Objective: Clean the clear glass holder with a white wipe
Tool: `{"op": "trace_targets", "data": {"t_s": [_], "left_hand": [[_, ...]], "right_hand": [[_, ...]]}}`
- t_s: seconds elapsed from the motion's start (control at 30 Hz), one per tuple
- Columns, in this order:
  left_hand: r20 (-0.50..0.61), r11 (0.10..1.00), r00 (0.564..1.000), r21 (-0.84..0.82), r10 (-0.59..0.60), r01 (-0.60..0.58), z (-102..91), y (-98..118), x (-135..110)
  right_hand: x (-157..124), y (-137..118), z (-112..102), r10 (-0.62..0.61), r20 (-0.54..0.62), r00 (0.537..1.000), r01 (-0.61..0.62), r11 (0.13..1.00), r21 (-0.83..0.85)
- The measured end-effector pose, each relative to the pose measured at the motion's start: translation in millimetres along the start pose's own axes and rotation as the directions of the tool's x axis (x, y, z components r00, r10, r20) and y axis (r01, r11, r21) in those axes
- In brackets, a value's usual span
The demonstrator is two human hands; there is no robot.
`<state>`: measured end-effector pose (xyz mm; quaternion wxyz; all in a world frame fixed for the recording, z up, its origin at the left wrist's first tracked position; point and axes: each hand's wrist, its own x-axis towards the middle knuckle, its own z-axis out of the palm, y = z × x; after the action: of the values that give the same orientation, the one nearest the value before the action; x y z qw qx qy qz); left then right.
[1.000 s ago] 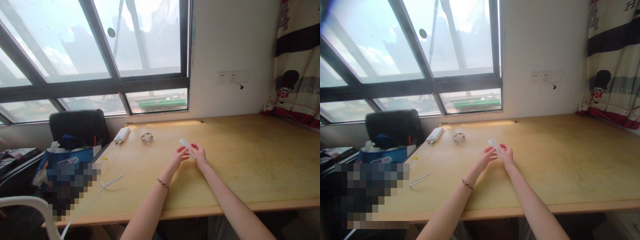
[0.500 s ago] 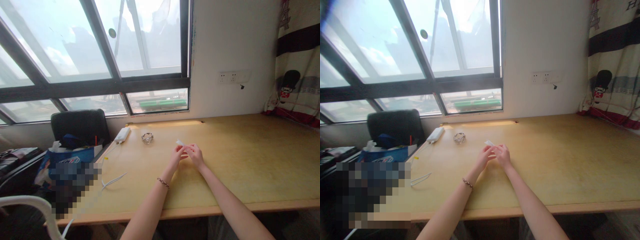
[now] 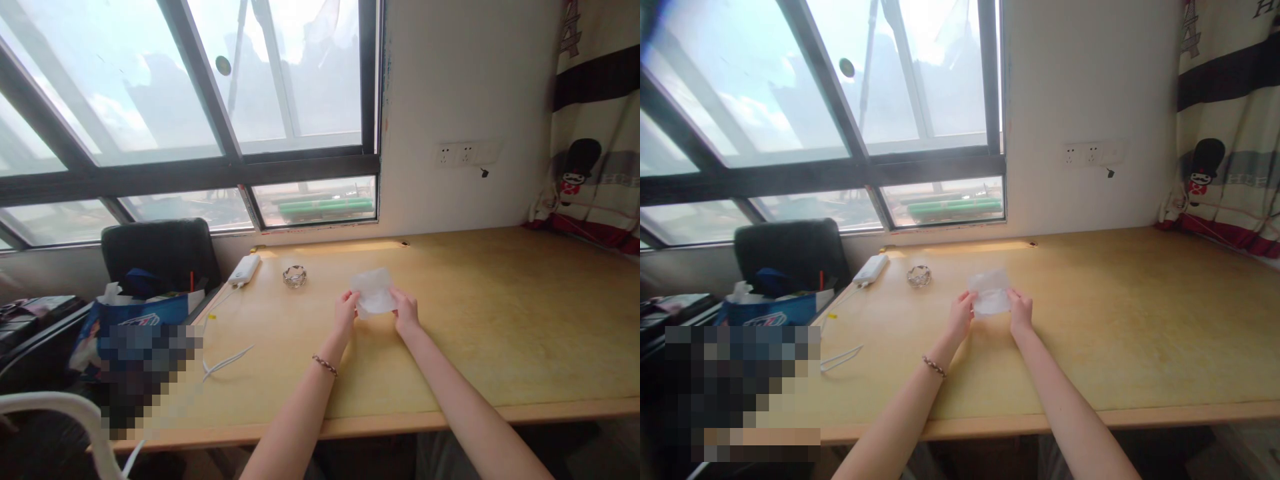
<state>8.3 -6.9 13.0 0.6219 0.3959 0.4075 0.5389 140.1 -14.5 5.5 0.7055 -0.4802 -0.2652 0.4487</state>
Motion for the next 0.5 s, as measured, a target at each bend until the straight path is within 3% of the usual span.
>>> {"op": "trace_targets", "data": {"t_s": [0.1,0.2,0.3,0.5], "left_hand": [[0.018,1.000,1.000,0.003,-0.007,0.007,-0.5,2,-1],[0.047,0.999,0.998,0.044,-0.029,0.027,-0.3,5,-2],[0.034,0.997,0.999,0.076,-0.035,0.032,-2.9,11,-1],[-0.152,0.997,0.986,0.029,-0.065,0.071,-28.5,19,12]], "right_hand": [[4,2,-1,0.186,-0.017,0.982,-0.185,0.980,0.068],[5,3,1,0.304,0.087,0.949,-0.311,0.948,0.070],[5,2,1,0.297,0.117,0.948,-0.307,0.949,0.076],[15,-5,-7,0.199,-0.104,0.974,-0.177,0.966,0.191]]}}
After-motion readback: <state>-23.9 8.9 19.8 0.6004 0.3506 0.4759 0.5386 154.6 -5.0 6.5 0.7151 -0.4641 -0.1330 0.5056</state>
